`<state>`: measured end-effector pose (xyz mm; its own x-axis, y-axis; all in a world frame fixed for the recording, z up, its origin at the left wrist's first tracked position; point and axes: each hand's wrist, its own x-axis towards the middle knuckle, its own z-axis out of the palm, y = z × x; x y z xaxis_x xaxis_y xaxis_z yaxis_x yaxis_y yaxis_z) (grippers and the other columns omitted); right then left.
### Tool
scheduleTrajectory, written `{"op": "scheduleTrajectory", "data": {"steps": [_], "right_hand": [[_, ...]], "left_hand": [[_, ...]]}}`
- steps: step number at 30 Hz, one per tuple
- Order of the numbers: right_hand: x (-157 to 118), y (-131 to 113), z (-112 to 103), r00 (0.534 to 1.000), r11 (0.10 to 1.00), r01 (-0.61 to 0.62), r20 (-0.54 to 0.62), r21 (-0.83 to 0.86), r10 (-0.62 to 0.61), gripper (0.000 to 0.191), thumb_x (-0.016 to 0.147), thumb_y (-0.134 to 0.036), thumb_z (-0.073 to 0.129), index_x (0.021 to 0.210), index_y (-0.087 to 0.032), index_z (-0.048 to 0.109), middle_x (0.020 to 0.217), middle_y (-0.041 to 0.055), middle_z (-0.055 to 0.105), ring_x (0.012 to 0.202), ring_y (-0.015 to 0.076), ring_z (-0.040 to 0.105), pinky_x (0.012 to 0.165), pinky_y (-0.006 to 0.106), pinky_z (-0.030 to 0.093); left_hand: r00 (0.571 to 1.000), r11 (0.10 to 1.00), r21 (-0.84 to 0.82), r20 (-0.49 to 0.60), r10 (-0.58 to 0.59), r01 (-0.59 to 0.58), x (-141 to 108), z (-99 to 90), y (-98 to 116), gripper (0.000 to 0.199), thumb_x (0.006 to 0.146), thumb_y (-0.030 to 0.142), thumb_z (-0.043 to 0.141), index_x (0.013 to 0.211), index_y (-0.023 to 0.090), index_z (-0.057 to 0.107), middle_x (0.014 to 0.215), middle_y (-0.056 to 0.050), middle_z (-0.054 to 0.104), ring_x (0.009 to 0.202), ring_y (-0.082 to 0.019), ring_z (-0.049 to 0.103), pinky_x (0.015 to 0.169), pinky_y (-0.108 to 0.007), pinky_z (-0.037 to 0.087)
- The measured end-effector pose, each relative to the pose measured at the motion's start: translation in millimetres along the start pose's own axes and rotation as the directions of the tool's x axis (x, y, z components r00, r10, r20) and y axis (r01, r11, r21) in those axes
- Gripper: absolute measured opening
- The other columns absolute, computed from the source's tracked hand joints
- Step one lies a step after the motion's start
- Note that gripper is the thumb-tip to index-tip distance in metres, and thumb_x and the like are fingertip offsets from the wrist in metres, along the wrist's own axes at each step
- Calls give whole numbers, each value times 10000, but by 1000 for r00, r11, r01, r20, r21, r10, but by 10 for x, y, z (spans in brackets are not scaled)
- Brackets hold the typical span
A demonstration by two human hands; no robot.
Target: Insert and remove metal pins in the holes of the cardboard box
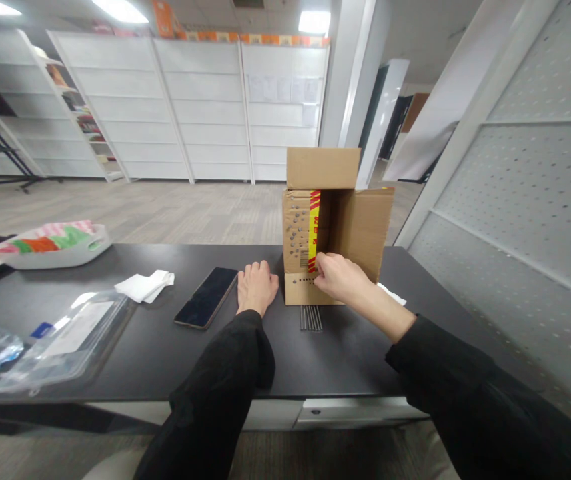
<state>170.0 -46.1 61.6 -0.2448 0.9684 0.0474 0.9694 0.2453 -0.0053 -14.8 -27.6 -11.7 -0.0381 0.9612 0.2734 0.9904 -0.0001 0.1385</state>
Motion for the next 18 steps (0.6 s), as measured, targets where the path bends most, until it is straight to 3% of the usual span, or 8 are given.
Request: {"op": "scheduleTrajectory", "data": {"steps": [18], "right_hand": [[-19, 72, 11, 997, 1000, -7, -75, 2, 7, 174, 851, -149, 475, 985, -159, 585, 983, 105, 614, 866, 219, 619, 655, 286, 406]], "left_hand": [[1000, 1000, 6, -9, -1, 1, 13, 26, -9, 180, 899, 253, 423, 964, 183, 575, 1067, -125, 650, 1062, -281, 562, 880, -411, 397]]}}
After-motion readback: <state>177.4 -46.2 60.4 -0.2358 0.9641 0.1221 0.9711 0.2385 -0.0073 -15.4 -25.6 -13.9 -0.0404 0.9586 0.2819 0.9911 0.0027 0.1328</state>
